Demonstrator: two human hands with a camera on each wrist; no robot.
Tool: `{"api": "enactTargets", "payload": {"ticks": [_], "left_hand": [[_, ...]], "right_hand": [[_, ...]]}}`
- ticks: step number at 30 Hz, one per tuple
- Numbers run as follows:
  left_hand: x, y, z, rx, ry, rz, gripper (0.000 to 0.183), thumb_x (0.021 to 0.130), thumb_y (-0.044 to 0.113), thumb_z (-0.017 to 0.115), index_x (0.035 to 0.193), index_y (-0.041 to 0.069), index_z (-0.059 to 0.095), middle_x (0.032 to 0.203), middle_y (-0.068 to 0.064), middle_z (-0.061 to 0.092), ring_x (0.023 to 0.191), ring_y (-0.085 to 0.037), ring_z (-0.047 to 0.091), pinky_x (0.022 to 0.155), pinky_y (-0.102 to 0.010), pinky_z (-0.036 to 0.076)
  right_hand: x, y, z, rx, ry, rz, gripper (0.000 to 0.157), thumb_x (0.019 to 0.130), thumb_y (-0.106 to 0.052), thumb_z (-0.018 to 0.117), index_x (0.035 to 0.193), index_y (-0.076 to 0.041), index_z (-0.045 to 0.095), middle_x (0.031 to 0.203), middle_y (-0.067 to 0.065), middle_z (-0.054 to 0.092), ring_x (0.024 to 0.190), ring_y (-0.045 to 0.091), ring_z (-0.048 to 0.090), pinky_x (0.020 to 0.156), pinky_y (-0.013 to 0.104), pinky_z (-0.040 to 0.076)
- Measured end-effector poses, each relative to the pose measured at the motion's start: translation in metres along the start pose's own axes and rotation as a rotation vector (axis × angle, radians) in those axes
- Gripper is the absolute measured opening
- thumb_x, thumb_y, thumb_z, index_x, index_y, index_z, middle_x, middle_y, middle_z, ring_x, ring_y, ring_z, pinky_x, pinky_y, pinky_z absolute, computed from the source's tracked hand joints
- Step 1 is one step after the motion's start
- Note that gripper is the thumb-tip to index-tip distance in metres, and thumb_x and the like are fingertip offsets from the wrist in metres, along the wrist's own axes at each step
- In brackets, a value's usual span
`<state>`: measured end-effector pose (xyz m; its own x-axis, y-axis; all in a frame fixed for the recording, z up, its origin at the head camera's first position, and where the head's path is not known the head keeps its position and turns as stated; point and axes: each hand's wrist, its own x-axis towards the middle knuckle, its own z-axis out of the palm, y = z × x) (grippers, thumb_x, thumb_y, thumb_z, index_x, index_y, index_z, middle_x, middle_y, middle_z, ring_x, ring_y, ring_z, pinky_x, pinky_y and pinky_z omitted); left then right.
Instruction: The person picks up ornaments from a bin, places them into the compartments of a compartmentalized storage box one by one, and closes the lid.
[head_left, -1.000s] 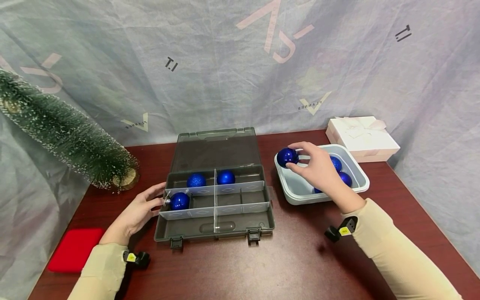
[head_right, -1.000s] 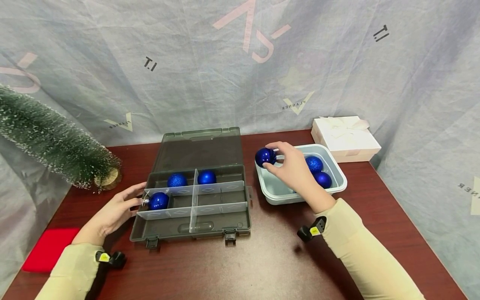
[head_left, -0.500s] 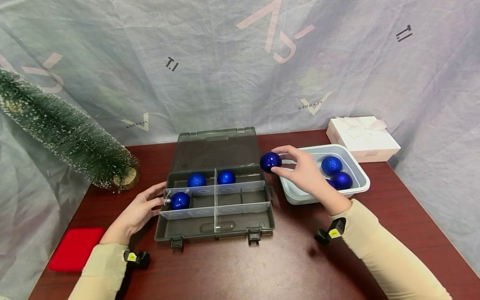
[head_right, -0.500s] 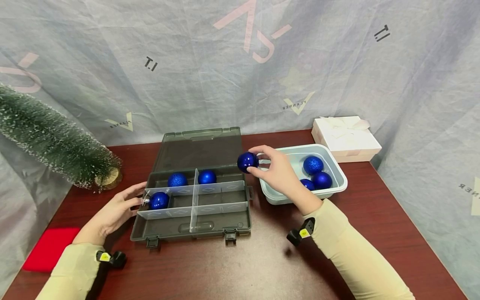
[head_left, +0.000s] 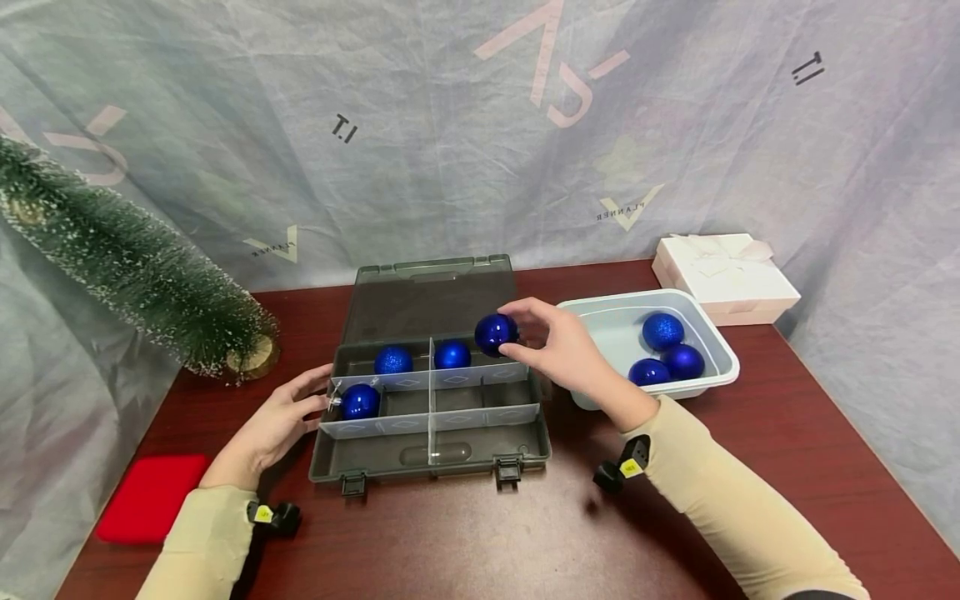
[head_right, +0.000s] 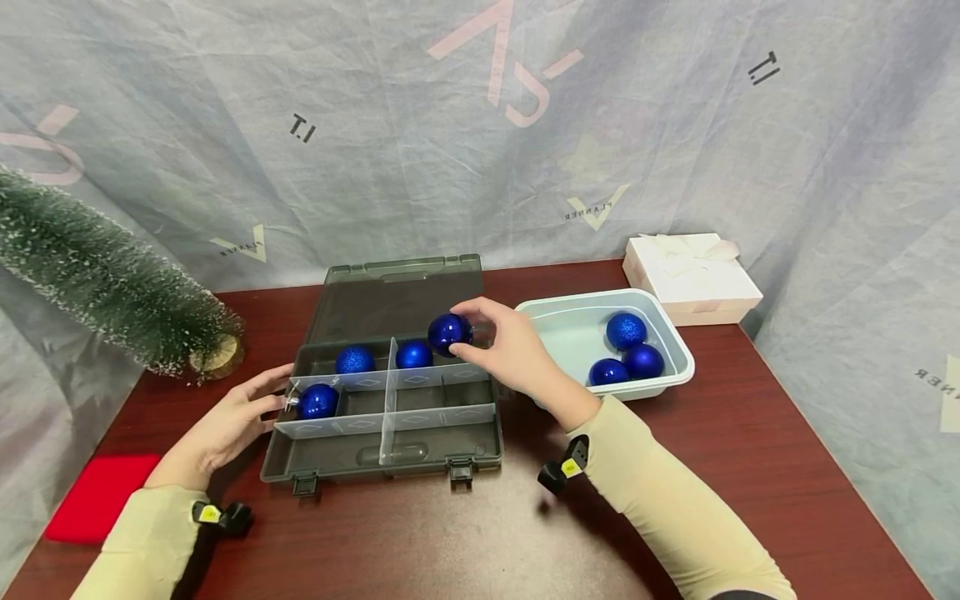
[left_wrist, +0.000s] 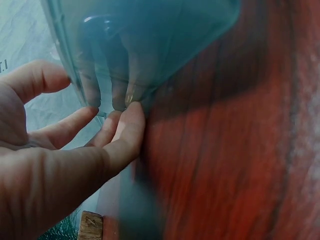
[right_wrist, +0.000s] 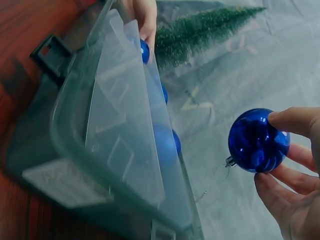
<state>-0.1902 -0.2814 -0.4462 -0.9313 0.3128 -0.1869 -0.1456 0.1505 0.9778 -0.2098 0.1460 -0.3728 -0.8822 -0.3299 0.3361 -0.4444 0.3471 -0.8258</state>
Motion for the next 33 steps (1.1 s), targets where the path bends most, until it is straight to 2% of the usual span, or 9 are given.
{"api": "enactTargets", "payload": {"ticks": [7,12,17,20,24,30,33], "left_hand": [[0.000,0.000,0.000,-0.004,-0.003,-0.001,0.063,0.103,0.003,0.046,0.160,-0.004,0.019,0.157,-0.027,0.019,0.113,-0.013,0.048,0.100,-0.053,0.037],[0.000,0.001,0.000,-0.002,-0.008,0.001,0.063,0.104,0.004,0.046,0.160,-0.004,0.019,0.157,-0.027,0.020,0.112,-0.014,0.049,0.099,-0.051,0.038],[0.000,0.001,0.000,-0.008,-0.008,-0.002,0.063,0.104,0.004,0.046,0.160,-0.004,0.019,0.157,-0.028,0.018,0.113,-0.013,0.048,0.103,-0.060,0.032],[0.000,0.000,0.000,-0.011,-0.006,-0.002,0.063,0.104,0.004,0.046,0.160,-0.004,0.019,0.157,-0.028,0.018,0.113,-0.012,0.048,0.104,-0.062,0.030],[0.000,-0.001,-0.001,-0.007,-0.004,0.001,0.063,0.104,0.004,0.046,0.160,-0.004,0.019,0.156,-0.027,0.020,0.112,-0.012,0.049,0.103,-0.058,0.033],[0.000,-0.001,0.000,-0.005,0.000,0.005,0.062,0.103,0.004,0.047,0.159,-0.004,0.021,0.153,-0.026,0.023,0.110,-0.013,0.051,0.102,-0.057,0.034],[-0.001,0.000,0.000,-0.005,0.000,0.010,0.062,0.103,0.004,0.048,0.159,-0.003,0.023,0.150,-0.024,0.027,0.109,-0.013,0.051,0.099,-0.052,0.037]], "right_hand": [[0.006,-0.008,0.022,0.069,-0.049,-0.010,0.042,0.086,-0.008,0.083,0.125,-0.009,0.068,0.121,0.007,0.068,0.104,0.024,0.068,0.090,0.042,0.055],[0.009,-0.014,0.039,0.094,-0.086,-0.034,0.040,0.086,-0.007,0.082,0.124,-0.011,0.069,0.122,0.004,0.068,0.104,0.020,0.067,0.091,0.043,0.054],[0.011,-0.019,0.058,0.090,-0.137,-0.050,0.040,0.087,-0.007,0.082,0.125,-0.011,0.068,0.123,0.003,0.067,0.108,0.020,0.065,0.091,0.041,0.054],[0.011,-0.022,0.068,0.083,-0.172,-0.048,0.041,0.088,-0.008,0.081,0.126,-0.011,0.068,0.125,0.004,0.067,0.110,0.023,0.065,0.091,0.035,0.054],[0.011,-0.025,0.081,0.065,-0.215,-0.044,0.042,0.088,-0.009,0.082,0.127,-0.011,0.067,0.127,0.005,0.066,0.112,0.023,0.064,0.092,0.030,0.053],[0.009,-0.024,0.098,0.031,-0.271,-0.040,0.042,0.089,-0.010,0.081,0.128,-0.011,0.065,0.129,0.003,0.065,0.120,0.018,0.062,0.096,0.030,0.050],[0.008,-0.022,0.105,-0.018,-0.289,-0.039,0.042,0.089,-0.011,0.081,0.129,-0.013,0.065,0.130,0.001,0.066,0.120,0.017,0.062,0.097,0.030,0.050]]}}
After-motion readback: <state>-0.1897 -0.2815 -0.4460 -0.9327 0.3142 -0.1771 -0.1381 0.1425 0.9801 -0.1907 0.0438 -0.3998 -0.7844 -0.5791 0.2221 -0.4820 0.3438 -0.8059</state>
